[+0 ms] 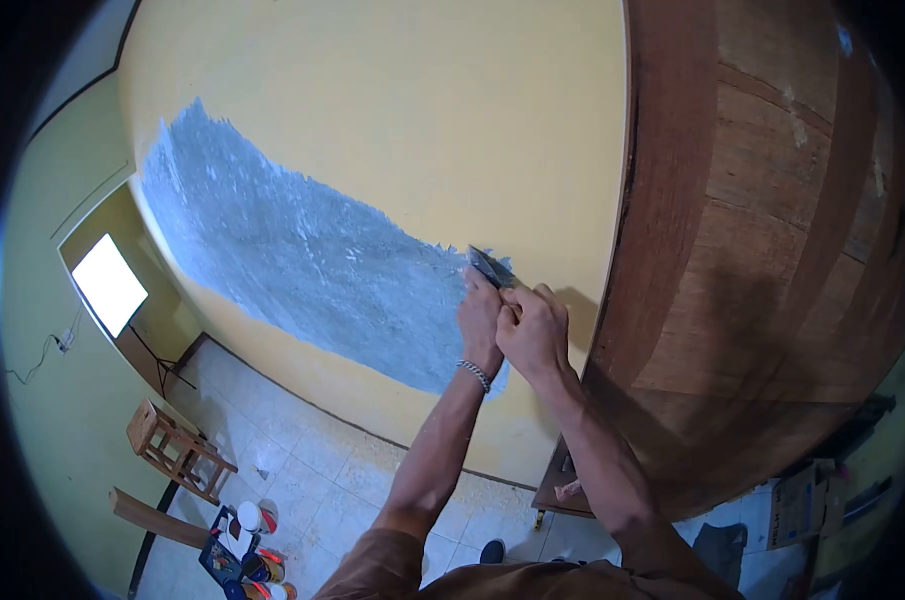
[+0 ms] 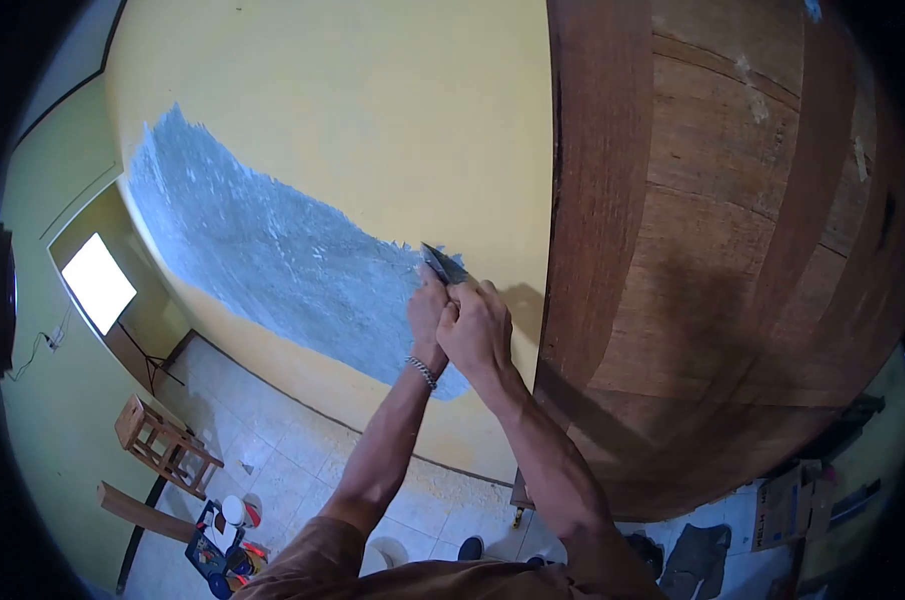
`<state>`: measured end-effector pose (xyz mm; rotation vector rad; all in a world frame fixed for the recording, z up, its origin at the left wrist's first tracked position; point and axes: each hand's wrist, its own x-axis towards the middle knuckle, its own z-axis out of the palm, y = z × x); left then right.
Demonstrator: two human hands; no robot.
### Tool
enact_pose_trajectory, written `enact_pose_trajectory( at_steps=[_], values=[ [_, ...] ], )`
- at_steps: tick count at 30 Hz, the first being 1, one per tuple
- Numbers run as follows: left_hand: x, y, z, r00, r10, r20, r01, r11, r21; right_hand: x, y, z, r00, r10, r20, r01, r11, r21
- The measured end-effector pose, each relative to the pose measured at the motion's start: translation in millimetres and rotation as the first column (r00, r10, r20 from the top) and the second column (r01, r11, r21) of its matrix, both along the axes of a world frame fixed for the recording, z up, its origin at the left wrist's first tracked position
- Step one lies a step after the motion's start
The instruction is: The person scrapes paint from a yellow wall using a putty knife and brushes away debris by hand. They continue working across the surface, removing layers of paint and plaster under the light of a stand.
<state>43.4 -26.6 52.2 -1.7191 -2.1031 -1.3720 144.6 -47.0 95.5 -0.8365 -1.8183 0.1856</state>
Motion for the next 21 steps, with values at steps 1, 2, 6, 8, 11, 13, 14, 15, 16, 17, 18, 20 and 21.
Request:
enact_pose_trajectory(
  at_steps=[1,2,6,8,11,13,14,15,16,17,18,20,21],
  values=[
    [-3.9,-0.1,7.1,0.998,0.040,-0.041,-0.040,0.999,-0.018,1.5,-0.5,0.4,0.999,0.052,0.003,-0.052,0.999,-0.002],
    [-6.4,-2.0,11.7,0.994,0.080,-0.081,-0.084,0.996,-0.041,7.0,-7.6,-2.7,0.999,0.053,0.004,-0.053,0.999,-0.001],
    [6.2,1.7,-30.1,0.943,0.122,-0.309,-0.106,0.992,0.068,15.5,-18.7,-22.0,0.983,0.045,-0.176,-0.032,0.996,0.079],
    [-16.2,13.0,-2.6,0.991,0.098,-0.096,-0.110,0.986,-0.128,-9.7,6.6,-25.1,0.989,0.052,-0.139,-0.034,0.991,0.126],
    [-28.7,4.9,1.9,0.992,0.120,-0.049,-0.126,0.982,-0.144,-21.7,5.2,-24.4,0.987,0.125,-0.097,-0.117,0.990,0.079],
    [-20.6,-8.1,-31.4,0.990,0.069,-0.120,-0.081,0.992,-0.098,-4.5,-20.5,-35.1,0.988,0.123,-0.094,-0.116,0.990,0.078],
    [-12.5,-12.4,-48.7,0.983,0.024,-0.180,-0.043,0.994,-0.105,10.2,-34.3,-45.9,0.989,0.084,-0.122,-0.078,0.996,0.048],
    [-3.0,-15.3,-52.9,0.979,0.021,-0.204,-0.033,0.998,-0.057,16.4,-37.8,-50.5,0.988,0.046,-0.146,-0.043,0.999,0.019],
    [2.6,-16.2,-54.7,0.974,0.020,-0.226,-0.023,1.000,-0.011,12.3,-30.0,-49.8,0.989,0.049,-0.140,-0.046,0.999,0.022],
    [-3.0,-10.0,-53.4,0.976,0.020,-0.218,-0.026,0.999,-0.021,6.6,-21.1,-52.2,0.992,0.046,-0.119,-0.047,0.999,-0.005],
    [-13.2,-1.1,-50.7,0.989,0.032,-0.141,-0.045,0.995,-0.093,1.4,-15.5,-59.3,0.994,0.041,-0.100,-0.045,0.998,-0.043],
    [-17.0,5.8,-42.6,0.996,0.048,-0.074,-0.058,0.988,-0.141,-4.6,-5.1,-64.0,0.991,0.071,-0.115,-0.072,0.997,-0.003],
    [-13.8,0.5,-38.8,0.997,0.010,-0.081,-0.024,0.983,-0.181,-1.6,-9.7,-63.1,0.992,0.064,-0.110,-0.061,0.998,0.026]
  ],
)
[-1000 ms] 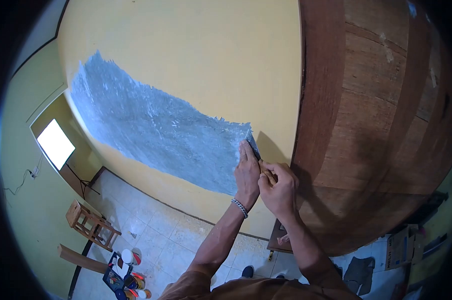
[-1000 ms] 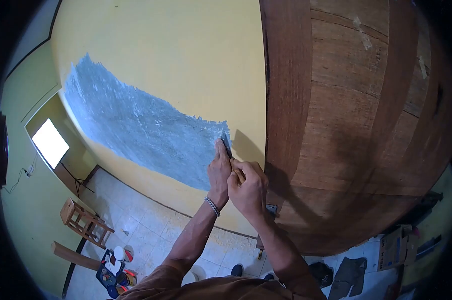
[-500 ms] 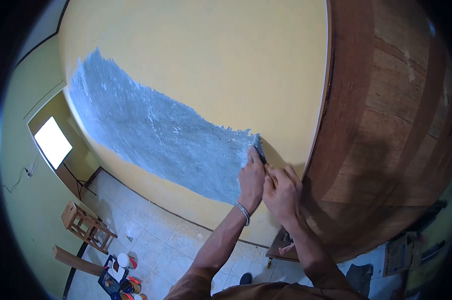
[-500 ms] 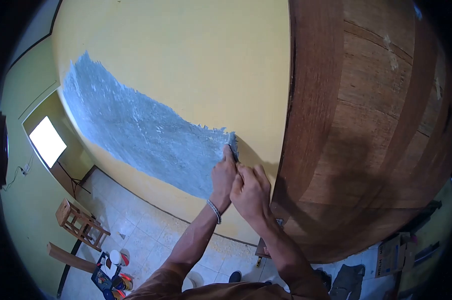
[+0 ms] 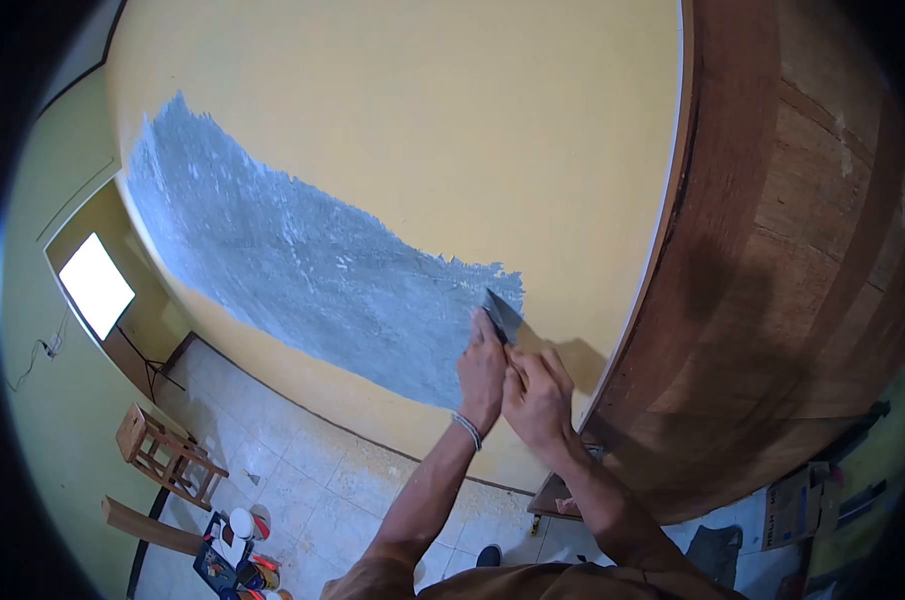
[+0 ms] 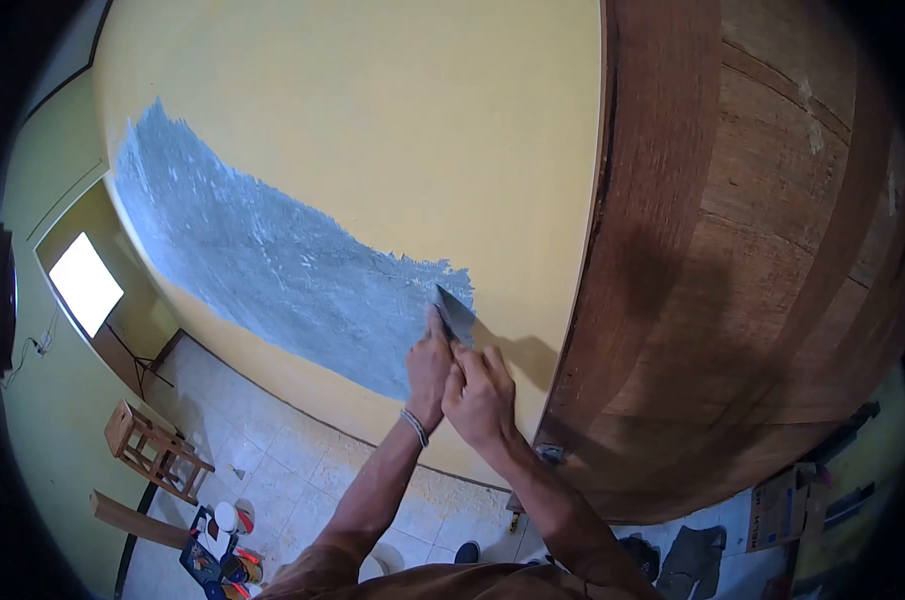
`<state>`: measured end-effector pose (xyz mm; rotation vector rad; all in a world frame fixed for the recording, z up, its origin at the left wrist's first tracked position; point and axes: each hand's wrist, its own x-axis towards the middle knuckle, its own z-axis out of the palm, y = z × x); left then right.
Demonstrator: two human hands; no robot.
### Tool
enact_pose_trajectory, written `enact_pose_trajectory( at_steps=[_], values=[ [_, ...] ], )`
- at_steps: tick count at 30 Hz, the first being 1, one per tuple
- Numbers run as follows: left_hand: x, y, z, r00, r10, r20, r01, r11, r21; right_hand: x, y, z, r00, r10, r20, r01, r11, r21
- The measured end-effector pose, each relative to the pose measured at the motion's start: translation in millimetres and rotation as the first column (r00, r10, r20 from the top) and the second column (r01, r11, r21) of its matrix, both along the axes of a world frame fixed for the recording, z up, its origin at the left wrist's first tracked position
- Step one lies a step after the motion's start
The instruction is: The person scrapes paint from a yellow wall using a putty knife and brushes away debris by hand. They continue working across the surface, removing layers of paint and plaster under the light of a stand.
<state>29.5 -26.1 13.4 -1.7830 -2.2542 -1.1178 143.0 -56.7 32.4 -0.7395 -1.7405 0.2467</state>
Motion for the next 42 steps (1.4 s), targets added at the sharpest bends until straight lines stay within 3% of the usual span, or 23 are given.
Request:
enact_pose_trajectory(
  at_steps=[1,2,3,5,7,9,12,13,15,17,19,20,24,27,28,29,31,32,35,36,37,40,42],
  values=[
    [3.2,-9.6,-5.6,0.999,-0.033,-0.001,0.033,0.998,-0.056,4.0,-10.0,-3.1,1.000,-0.009,0.007,0.009,1.000,0.013],
    [6.9,-3.6,-28.1,0.991,-0.058,-0.120,0.064,0.997,0.046,11.7,-16.0,-4.0,0.999,-0.025,-0.032,0.024,0.999,-0.032],
    [18.6,-2.9,-29.4,0.992,-0.033,-0.125,0.040,0.998,0.049,10.3,-14.6,-4.3,0.999,-0.025,-0.030,0.024,0.999,-0.030],
    [10.9,6.0,-31.7,0.999,-0.042,-0.032,0.043,0.999,0.026,11.8,-13.5,-5.7,0.997,-0.076,0.004,0.076,0.992,-0.096],
    [6.3,-5.4,-6.4,0.999,-0.039,0.020,0.038,0.999,0.032,-2.5,-3.9,-6.0,0.999,-0.030,-0.028,0.030,1.000,-0.004],
    [7.1,-8.9,-4.8,0.998,-0.027,0.063,0.025,0.999,0.037,2.0,-11.6,-1.1,0.999,-0.047,0.009,0.048,0.998,-0.039],
    [12.2,2.0,-29.1,0.989,-0.055,-0.135,0.072,0.990,0.124,13.0,-21.5,-1.9,0.996,-0.089,0.009,0.090,0.987,-0.134],
    [7.1,3.1,-27.2,0.990,-0.052,-0.131,0.069,0.990,0.125,8.3,-16.9,-2.4,0.996,-0.087,0.014,0.088,0.987,-0.133],
    [-14.8,2.5,-15.2,0.998,-0.006,0.060,0.001,0.996,0.093,-15.2,-2.0,-4.9,1.000,-0.011,0.019,0.011,0.999,-0.032],
    [-21.8,1.0,-17.5,0.999,0.036,0.027,-0.039,0.993,0.107,-23.1,-0.8,-5.7,1.000,0.024,0.018,-0.023,0.999,-0.034],
    [-24.3,8.2,-36.2,0.997,-0.030,-0.066,0.042,0.982,0.183,-17.4,-9.1,-2.1,1.000,0.009,-0.022,-0.011,0.998,-0.062],
    [-24.4,13.3,-42.9,0.980,0.033,-0.196,0.007,0.980,0.200,-15.2,-9.9,-4.7,1.000,-0.014,0.004,0.014,0.993,-0.114],
    [-53.4,10.2,-3.4,0.996,0.086,-0.023,-0.083,0.990,0.114,-48.1,13.6,7.2,0.997,0.073,0.018,-0.072,0.996,-0.052],
    [-44.6,3.5,-7.9,1.000,0.025,0.007,-0.026,0.995,0.092,-39.3,5.5,3.0,0.998,0.039,0.049,-0.038,0.999,-0.028],
    [-31.5,2.8,-17.5,0.999,0.010,-0.039,-0.004,0.989,0.148,-28.8,1.2,-5.8,1.000,0.017,0.018,-0.017,1.000,-0.022],
    [-19.1,3.5,-25.7,0.999,-0.040,-0.026,0.042,0.996,0.082,-17.4,-2.8,-10.7,1.000,0.017,0.014,-0.017,1.000,-0.012],
    [5.9,8.6,-28.0,0.992,-0.010,-0.123,0.030,0.987,0.159,4.6,-10.8,-11.9,0.995,-0.038,-0.095,0.025,0.991,-0.132],
    [8.6,9.8,-24.2,0.996,-0.010,-0.088,0.018,0.996,0.087,8.9,-5.5,-10.3,0.999,-0.039,-0.037,0.037,0.998,-0.049],
    [-2.8,3.9,8.3,1.000,0.023,0.010,-0.024,0.994,0.103,-6.7,6.2,7.1,0.998,0.019,-0.056,-0.014,0.995,0.097],
    [1.2,-2.6,26.3,0.996,0.041,0.079,-0.042,0.999,0.011,-6.9,5.3,10.1,0.999,0.019,-0.042,-0.018,0.999,0.037],
    [2.6,-1.1,18.1,0.996,0.040,0.076,-0.040,0.999,0.009,-1.5,0.9,11.0,0.999,0.018,-0.045,-0.016,0.999,0.034],
    [20.8,0.5,5.1,0.979,0.000,-0.206,0.050,0.970,0.238,18.4,-9.0,5.9,0.994,-0.049,-0.101,0.045,0.998,-0.043],
    [17.3,-1.1,19.9,0.994,0.005,-0.113,0.012,0.989,0.145,14.1,-4.4,15.5,0.996,-0.030,-0.080,0.029,1.000,-0.010]
  ],
)
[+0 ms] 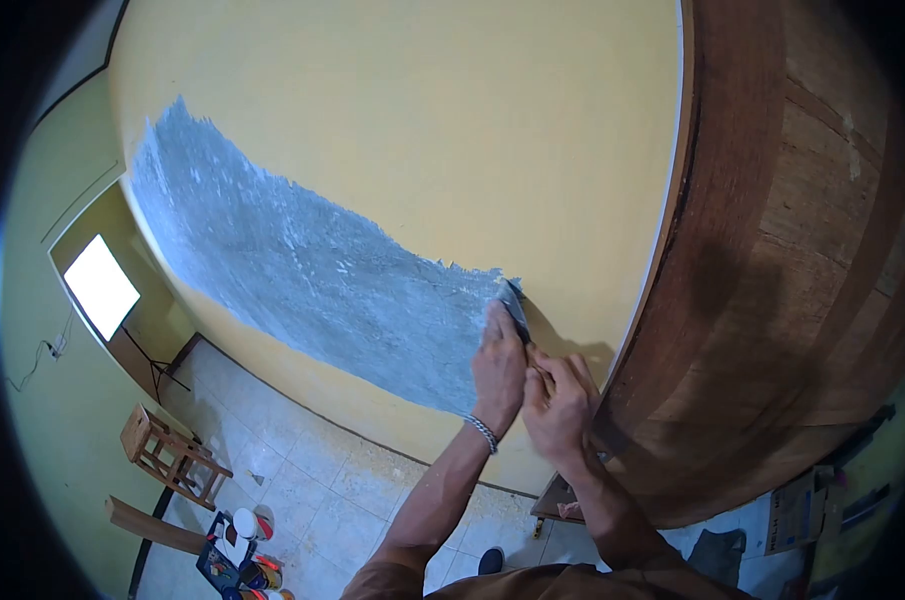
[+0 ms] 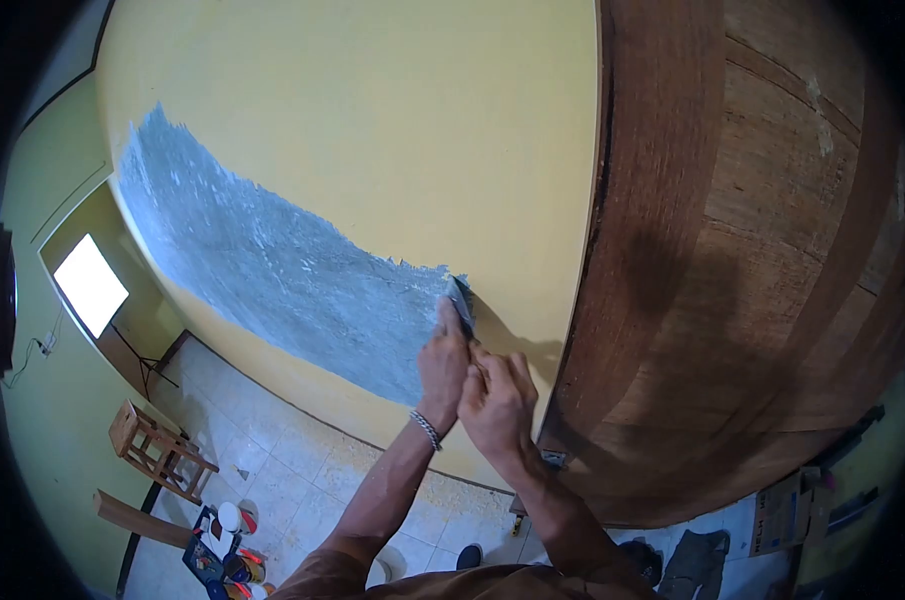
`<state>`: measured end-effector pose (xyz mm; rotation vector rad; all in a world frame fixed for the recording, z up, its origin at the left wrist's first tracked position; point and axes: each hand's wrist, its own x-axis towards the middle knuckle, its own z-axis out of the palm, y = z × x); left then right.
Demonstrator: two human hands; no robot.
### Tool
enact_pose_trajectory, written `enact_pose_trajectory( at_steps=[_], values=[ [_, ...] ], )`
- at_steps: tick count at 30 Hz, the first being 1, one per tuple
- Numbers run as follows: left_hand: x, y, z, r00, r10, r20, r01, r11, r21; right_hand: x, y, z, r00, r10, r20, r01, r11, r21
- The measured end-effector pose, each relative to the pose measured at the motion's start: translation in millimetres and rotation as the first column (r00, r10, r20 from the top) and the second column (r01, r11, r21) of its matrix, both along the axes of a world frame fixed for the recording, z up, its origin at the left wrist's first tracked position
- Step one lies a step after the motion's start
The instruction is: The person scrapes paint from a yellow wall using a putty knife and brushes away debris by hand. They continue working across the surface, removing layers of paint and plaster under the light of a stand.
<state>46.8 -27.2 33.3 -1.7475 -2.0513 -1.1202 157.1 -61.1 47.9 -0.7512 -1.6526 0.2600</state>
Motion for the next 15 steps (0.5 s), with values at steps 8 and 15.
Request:
enact_pose_trajectory(
  at_steps=[8,15],
  values=[
    [-5.5,1.5,7.2,0.999,0.013,0.046,-0.007,0.992,-0.124,-4.2,3.5,4.4,1.000,-0.001,0.006,0.001,1.000,-0.031],
    [-21.4,5.5,-25.1,1.000,-0.015,-0.006,0.014,0.999,-0.046,-8.1,-2.5,-0.1,0.996,0.056,0.063,-0.052,0.996,-0.070]
  ],
)
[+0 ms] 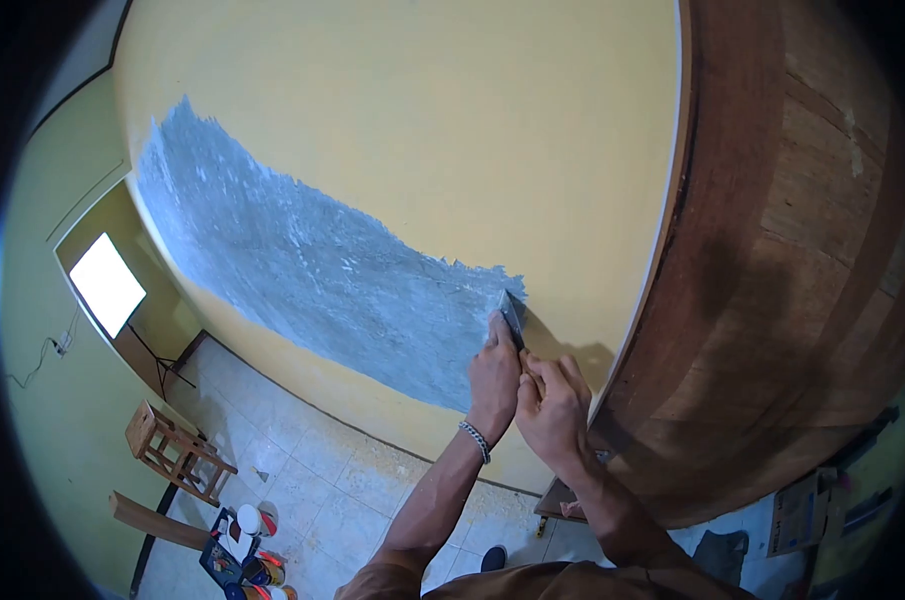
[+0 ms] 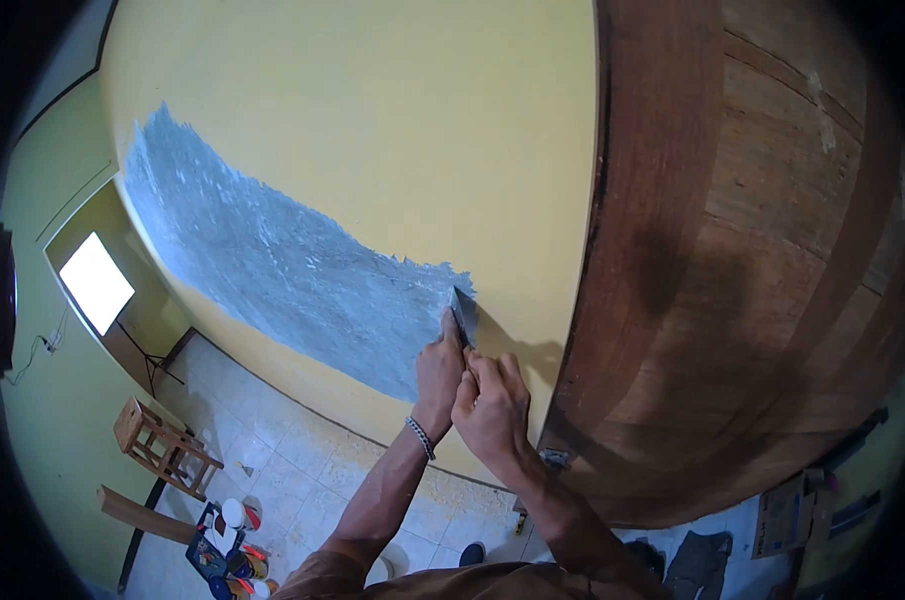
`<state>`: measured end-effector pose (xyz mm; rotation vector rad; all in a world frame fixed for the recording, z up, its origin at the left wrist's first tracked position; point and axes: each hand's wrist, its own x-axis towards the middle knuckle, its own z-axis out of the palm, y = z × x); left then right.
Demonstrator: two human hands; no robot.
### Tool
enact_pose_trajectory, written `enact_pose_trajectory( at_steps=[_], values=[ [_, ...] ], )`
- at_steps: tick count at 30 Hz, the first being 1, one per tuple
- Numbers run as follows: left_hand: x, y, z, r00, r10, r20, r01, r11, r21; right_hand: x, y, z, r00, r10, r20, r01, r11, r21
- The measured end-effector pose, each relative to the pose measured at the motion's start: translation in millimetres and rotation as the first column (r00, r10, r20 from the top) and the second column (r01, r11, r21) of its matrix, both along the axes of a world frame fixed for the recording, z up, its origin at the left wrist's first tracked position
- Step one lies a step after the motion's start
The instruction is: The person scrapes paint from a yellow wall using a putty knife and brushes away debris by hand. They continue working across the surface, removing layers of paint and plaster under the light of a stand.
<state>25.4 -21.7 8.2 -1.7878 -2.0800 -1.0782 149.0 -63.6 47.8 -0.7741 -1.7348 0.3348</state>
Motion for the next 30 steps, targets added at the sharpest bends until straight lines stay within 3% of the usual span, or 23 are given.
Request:
enact_pose_trajectory(
  at_steps=[3,6,7,12,14,16,18,19,20,24,25,26,30],
  values=[
    [-17.8,0.7,-1.2,0.988,0.097,0.121,-0.091,0.994,-0.057,-28.0,13.3,-10.8,1.000,0.018,-0.014,-0.017,0.998,0.057],
    [-29.5,-0.4,-7.4,0.993,0.043,0.108,-0.037,0.998,-0.056,-28.8,2.4,-1.1,0.998,0.013,0.058,-0.011,1.000,-0.029],
    [-30.0,2.9,-15.6,0.999,0.017,0.035,-0.018,0.999,0.029,-23.8,-1.2,-0.8,0.998,0.033,0.050,-0.030,0.998,-0.058],
    [-45.5,-1.6,-5.4,0.993,0.064,0.098,-0.066,0.998,0.020,-46.0,5.1,0.2,0.990,0.046,0.130,-0.041,0.998,-0.039],
    [-51.9,1.0,-20.5,0.998,-0.023,0.057,0.023,1.000,0.010,-38.9,-3.9,6.3,0.987,0.057,0.148,-0.046,0.996,-0.075],
    [-47.9,3.3,-27.7,0.998,-0.055,-0.042,0.058,0.997,0.056,-35.5,-3.9,-6.2,0.995,0.043,0.086,-0.039,0.998,-0.047],
    [-46.7,12.1,-29.9,0.998,0.047,-0.048,-0.045,0.998,0.043,-37.1,3.6,-14.0,0.998,0.015,0.057,-0.013,0.999,-0.039],
    [-48.3,8.8,-13.2,0.995,0.093,0.021,-0.093,0.996,0.017,-44.6,17.6,-14.9,0.998,0.056,0.023,-0.057,0.997,0.056],
    [-50.4,8.5,-2.3,0.990,0.130,0.047,-0.129,0.991,-0.020,-47.2,27.2,-16.1,0.995,0.090,0.033,-0.091,0.995,0.038],
    [-15.5,-2.6,-7.0,0.999,0.039,0.010,-0.039,0.999,0.030,-13.3,15.2,-22.3,0.997,0.074,0.006,-0.075,0.996,0.041],
    [-1.8,-4.8,-11.5,0.999,-0.014,0.030,0.017,0.996,-0.086,0.4,6.2,-27.6,0.999,0.040,-0.025,-0.039,0.999,0.025],
    [8.2,-3.3,-29.1,0.997,-0.051,-0.064,0.046,0.996,-0.077,11.8,0.3,-31.2,0.999,0.045,-0.025,-0.044,0.999,0.027],
    [23.5,-0.4,-18.7,1.000,-0.004,-0.002,0.004,0.993,-0.117,20.5,0.0,-32.8,0.993,-0.082,-0.084,0.085,0.996,0.026]
  ],
)
